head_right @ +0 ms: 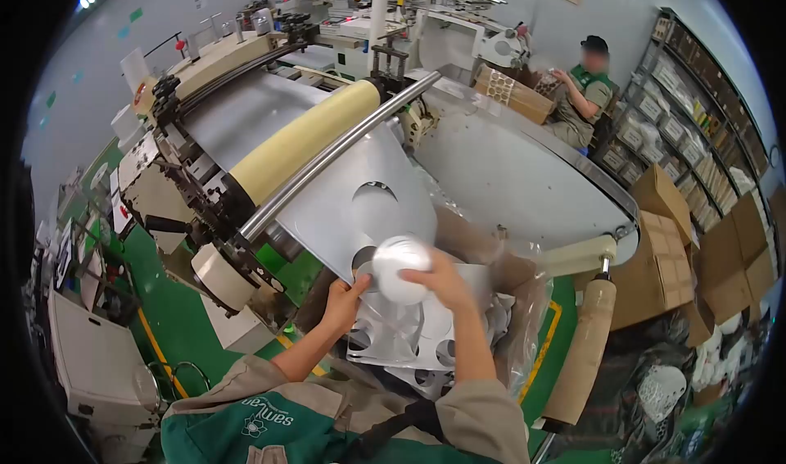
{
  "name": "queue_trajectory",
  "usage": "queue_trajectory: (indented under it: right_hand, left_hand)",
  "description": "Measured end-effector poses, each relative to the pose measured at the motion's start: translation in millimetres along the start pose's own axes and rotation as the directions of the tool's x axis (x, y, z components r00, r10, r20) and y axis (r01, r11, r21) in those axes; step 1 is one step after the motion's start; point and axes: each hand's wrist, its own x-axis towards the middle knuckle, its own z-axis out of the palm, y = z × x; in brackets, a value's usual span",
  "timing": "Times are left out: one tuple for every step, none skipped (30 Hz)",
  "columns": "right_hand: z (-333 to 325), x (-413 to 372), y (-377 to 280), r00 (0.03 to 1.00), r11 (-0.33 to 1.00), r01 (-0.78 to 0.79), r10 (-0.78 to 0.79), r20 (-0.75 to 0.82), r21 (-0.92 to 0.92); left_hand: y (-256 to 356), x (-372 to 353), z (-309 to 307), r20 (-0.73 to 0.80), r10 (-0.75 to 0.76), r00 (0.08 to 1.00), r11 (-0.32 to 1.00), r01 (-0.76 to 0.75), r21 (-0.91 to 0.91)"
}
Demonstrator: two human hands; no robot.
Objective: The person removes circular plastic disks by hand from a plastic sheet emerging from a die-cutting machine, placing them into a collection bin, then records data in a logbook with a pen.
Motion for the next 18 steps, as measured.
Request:
queue_trajectory:
  right_hand:
    - [5.7,11.6,15.6,0.991,0.985,-0.096,0.108,0.075,-0.141]
    - [8.1,11.0,24.0,0.989,0.990,-0.133,0.129,0.070,0.050]
    - [6.2,8.8,30.3,0.988,0.960,-0.151,0.141,0.057,0.238]
    - [0.8,5.0,34.8,0.992,0.927,-0.096,0.119,-0.043,0.363]
    - [-7.2,-4.8,40.1,0.981,0.879,-0.017,0.106,-0.161,0.477]
    - [-19.2,-20.3,46.9,0.945,0.817,0.098,0.102,-0.310,0.569]
    - [-32.5,-26.1,56.7,0.900,0.782,0.164,0.131,-0.416,0.602]
    - [-59.1,-29.3,93.5,0.873,0.733,0.092,0.266,-0.409,0.674]
    - [-65.7,-24.0,106.3,0.858,0.776,0.137,0.217,-0.465,0.616]
    - [-48.6,-22.7,69.7,0.883,0.897,0.054,0.162,-0.440,0.439]
    - [-30.1,-22.9,29.9,0.904,0.976,-0.014,0.106,-0.414,0.219]
    - [-11.2,-23.9,-9.8,0.921,0.998,-0.057,0.050,-0.386,-0.006]
    - [11.7,-7.8,-7.6,0.913,0.921,0.278,-0.165,-0.373,0.274]
    - [27.4,-1.3,-24.6,0.950,0.949,0.242,-0.188,-0.251,0.205]
    - [41.5,20.3,-12.1,0.958,0.980,0.165,-0.132,-0.255,0.112]
    - [54.7,30.7,-5.9,0.958,0.971,0.222,-0.200,-0.203,0.087]
    - [62.3,31.3,-3.9,0.954,0.960,0.274,-0.263,-0.145,0.063]
    - [56.4,26.4,2.0,0.950,0.966,0.246,-0.223,-0.217,0.083]
  left_hand:
    - [-3.1,-1.0,2.2,0.026,0.061,0.998,0.997,-0.060,-0.051]
    - [5.2,-4.4,2.8,0.039,0.015,0.999,0.995,-0.011,-0.098]
    - [17.0,-5.2,2.2,0.068,-0.031,0.997,0.989,0.040,-0.142]
    - [36.9,-9.8,5.1,0.021,-0.066,0.998,0.990,0.069,-0.125]
    - [8.4,19.0,-34.0,-0.082,0.001,0.997,0.998,0.004,0.064]
    - [46.4,13.2,-4.9,-0.325,0.092,0.941,0.970,-0.159,-0.184]
    - [43.0,39.7,-31.6,-0.315,0.069,0.947,0.981,-0.122,-0.153]
    - [72.6,30.8,-6.4,-0.393,0.127,0.911,0.967,-0.202,-0.156]
    - [68.0,43.3,-14.7,-0.294,0.174,0.940,0.964,-0.223,-0.142]
    - [66.4,43.4,-13.5,-0.262,0.207,0.943,0.969,-0.234,-0.078]
    - [63.1,48.5,-16.1,-0.304,0.093,0.948,0.984,-0.134,-0.118]
    - [56.2,42.9,-18.7,-0.188,0.192,0.963,0.975,-0.208,-0.072]
    - [43.3,45.5,-24.6,-0.090,0.207,0.974,0.974,-0.213,-0.072]
    - [41.7,32.7,-10.2,-0.124,0.238,0.963,0.971,-0.239,-0.001]
    - [30.7,25.8,-6.7,-0.029,0.326,0.945,0.945,-0.327,-0.006]
    - [20.6,28.0,-13.5,-0.035,0.285,0.958,0.954,-0.280,0.108]
    - [13.5,21.3,-10.1,0.046,0.286,0.957,0.958,-0.286,0.003]
    - [8.0,22.2,-16.1,0.087,0.174,0.981,0.983,-0.178,0.045]
